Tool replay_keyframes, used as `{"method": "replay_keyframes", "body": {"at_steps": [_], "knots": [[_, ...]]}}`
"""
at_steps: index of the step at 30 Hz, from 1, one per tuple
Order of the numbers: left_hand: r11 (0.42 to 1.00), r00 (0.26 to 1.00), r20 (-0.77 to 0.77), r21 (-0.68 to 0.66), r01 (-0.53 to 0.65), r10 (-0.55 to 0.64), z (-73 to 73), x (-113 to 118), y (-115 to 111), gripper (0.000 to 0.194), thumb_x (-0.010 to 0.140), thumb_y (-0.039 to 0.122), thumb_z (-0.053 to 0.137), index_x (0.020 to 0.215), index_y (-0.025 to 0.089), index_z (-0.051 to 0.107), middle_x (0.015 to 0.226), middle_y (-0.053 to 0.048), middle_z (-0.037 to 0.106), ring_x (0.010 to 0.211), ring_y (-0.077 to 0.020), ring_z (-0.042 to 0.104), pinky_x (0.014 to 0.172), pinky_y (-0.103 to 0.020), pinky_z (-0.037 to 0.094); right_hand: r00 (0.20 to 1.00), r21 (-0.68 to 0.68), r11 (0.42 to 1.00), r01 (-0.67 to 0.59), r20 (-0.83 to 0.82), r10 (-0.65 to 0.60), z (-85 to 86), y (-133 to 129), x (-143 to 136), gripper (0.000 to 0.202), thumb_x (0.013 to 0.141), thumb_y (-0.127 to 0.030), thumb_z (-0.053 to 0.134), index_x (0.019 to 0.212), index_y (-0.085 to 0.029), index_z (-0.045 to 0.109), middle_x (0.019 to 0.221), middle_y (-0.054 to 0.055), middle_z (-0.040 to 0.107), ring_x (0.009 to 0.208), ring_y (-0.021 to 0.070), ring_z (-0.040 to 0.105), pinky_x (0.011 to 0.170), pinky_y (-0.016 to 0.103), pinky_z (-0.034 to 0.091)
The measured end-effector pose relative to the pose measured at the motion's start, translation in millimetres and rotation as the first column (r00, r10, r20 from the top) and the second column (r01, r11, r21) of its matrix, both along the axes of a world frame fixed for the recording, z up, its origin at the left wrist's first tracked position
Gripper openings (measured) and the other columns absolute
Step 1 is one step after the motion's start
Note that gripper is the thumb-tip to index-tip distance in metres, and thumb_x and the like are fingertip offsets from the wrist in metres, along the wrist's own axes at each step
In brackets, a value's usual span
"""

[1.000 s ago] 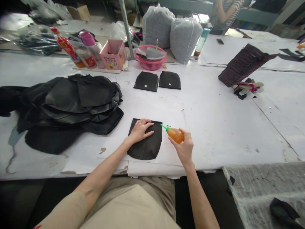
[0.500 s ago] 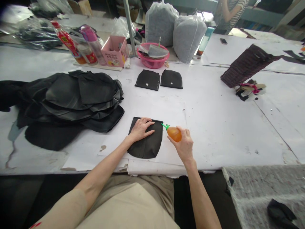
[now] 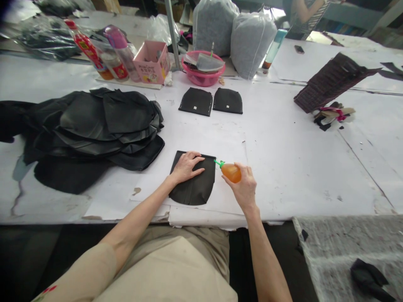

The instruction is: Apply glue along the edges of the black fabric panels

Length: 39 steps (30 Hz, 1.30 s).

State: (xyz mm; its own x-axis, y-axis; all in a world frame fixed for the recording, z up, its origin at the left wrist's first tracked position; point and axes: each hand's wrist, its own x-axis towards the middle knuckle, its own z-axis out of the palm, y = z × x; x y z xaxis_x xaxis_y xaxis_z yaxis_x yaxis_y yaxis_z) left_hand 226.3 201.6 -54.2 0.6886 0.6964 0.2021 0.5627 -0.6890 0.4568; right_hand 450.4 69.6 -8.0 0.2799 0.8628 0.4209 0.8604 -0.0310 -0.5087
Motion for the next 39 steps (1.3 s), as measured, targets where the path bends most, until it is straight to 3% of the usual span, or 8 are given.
{"method": "replay_keyframes", "body": {"at_steps": [39], "knots": [[0.999,1.0,-0.013,0.035,0.003,-0.002,-3.0,0,1,0.04,0.09,0.042,0.063,0.124,0.022,0.063,0.131,-0.01,0.058,0.124,-0.028,0.049,0.101,-0.042,0.04,0.999,-0.066,0.998,0.008,-0.046,-0.011,12.1,-65,-18,0.054,0.077,-0.046,0.08,0.121,-0.024,0.059,0.108,0.007,0.065,0.098,0.0251,0.064,0.083,0.038,0.055]]}}
